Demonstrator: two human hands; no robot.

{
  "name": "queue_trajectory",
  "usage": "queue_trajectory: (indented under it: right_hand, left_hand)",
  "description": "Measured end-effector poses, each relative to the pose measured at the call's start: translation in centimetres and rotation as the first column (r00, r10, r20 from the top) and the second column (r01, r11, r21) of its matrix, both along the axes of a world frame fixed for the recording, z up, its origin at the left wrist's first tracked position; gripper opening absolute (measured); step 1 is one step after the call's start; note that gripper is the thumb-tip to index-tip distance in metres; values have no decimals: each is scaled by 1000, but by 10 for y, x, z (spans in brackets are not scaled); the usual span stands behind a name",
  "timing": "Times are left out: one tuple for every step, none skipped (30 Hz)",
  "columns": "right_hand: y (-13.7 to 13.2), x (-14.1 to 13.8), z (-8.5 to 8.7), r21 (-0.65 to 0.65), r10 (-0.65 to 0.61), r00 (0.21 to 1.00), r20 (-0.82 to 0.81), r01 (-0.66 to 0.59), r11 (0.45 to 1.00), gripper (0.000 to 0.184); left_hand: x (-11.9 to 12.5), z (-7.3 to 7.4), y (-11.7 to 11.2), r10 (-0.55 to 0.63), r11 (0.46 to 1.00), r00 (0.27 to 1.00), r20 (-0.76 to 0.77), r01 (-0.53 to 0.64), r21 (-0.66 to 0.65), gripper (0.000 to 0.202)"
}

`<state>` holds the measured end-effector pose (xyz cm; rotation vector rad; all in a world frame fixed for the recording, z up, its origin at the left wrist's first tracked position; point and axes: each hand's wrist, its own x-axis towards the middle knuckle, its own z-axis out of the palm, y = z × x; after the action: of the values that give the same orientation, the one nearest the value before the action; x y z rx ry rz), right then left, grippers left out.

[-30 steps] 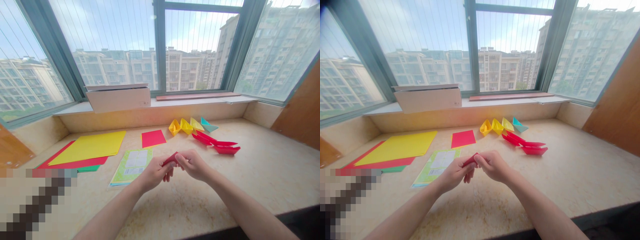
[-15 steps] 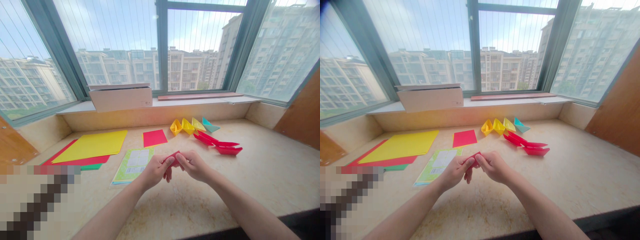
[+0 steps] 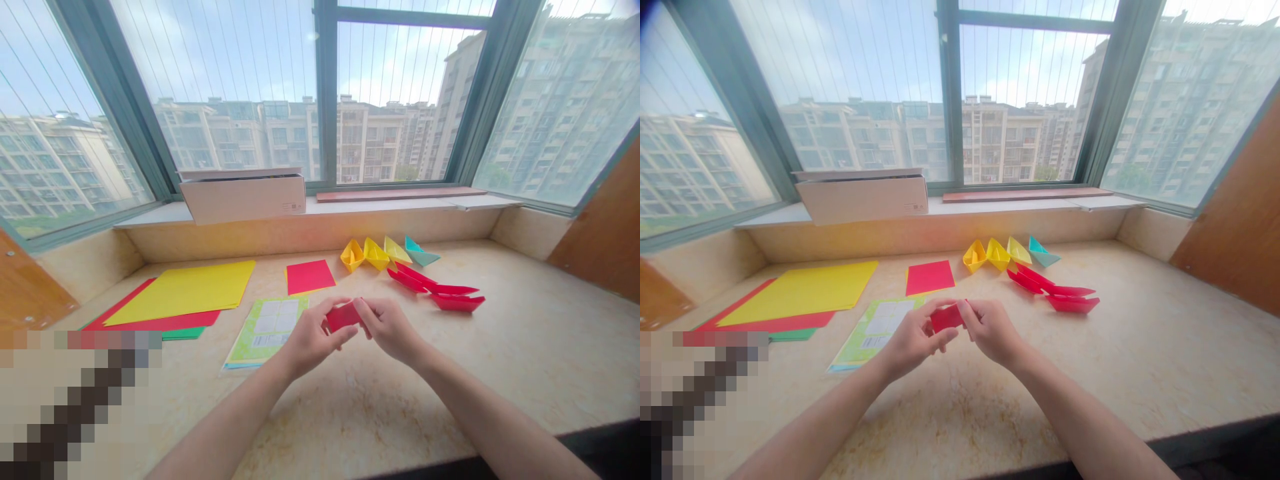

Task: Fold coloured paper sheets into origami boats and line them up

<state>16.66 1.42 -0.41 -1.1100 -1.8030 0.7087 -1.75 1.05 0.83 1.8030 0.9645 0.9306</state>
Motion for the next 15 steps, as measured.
queue_trajectory:
  right_hand:
    - [2, 0, -1, -10, -13, 1000, -10, 13, 1000, 58]
    - [3, 0, -2, -20, -15, 1000, -16, 14, 1000, 58]
    - [4, 0, -2, -30, -9, 1000, -18, 8, 1000, 58]
    - [4, 0, -2, -36, -4, 1000, -21, 3, 999, 58]
    - [4, 0, -2, -38, 2, 1000, -25, -3, 999, 58]
    - [4, 0, -1, -37, 11, 999, -30, -12, 999, 57]
    - [3, 0, 0, -38, 26, 999, -36, -27, 999, 56]
    - [3, 0, 0, -42, 41, 998, -42, -42, 998, 55]
    - [2, 0, 1, -46, 54, 997, -48, -56, 997, 53]
    - [2, 1, 1, -48, 63, 997, -54, -65, 997, 51]
    - [2, 1, 1, -48, 71, 996, -62, -74, 996, 49]
    - [3, 2, 1, -46, 79, 994, -75, -82, 996, 48]
    - [3, 2, 0, -46, 90, 992, -91, -95, 994, 48]
    - [4, 3, 0, -46, 104, 989, -109, -110, 993, 48]
    - [5, 3, 0, -50, 120, 985, -124, -127, 991, 49]
  left_hand:
    - [0, 0, 0, -5, 1000, 1000, -17, 5, 30, 54]
    - [0, 0, 0, -8, 999, 1000, -28, 9, 52, 54]
    - [0, 0, 0, -7, 998, 999, -32, 9, 63, 52]
    - [0, 0, 1, -3, 998, 999, -33, 5, 68, 50]
    - [1, 0, 1, 3, 998, 999, -34, -1, 69, 48]
    - [1, 0, 2, 11, 997, 999, -37, -8, 71, 47]
    - [1, -1, 2, 15, 997, 999, -43, -12, 72, 45]
    - [1, -1, 3, 15, 997, 999, -47, -12, 71, 44]
    - [1, -2, 3, 11, 998, 999, -47, -8, 63, 43]
    - [1, -2, 4, 5, 999, 999, -42, -3, 44, 44]
    - [2, -3, 4, -3, 1000, 1000, -24, 3, 15, 46]
    - [2, -4, 4, -8, 1000, 1000, 9, 8, -20, 47]
    - [2, -5, 4, -8, 998, 999, 52, 11, -56, 47]
    - [2, -6, 5, -3, 996, 995, 95, 11, -87, 46]
    - [2, -6, 5, 2, 994, 992, 126, 11, -107, 44]
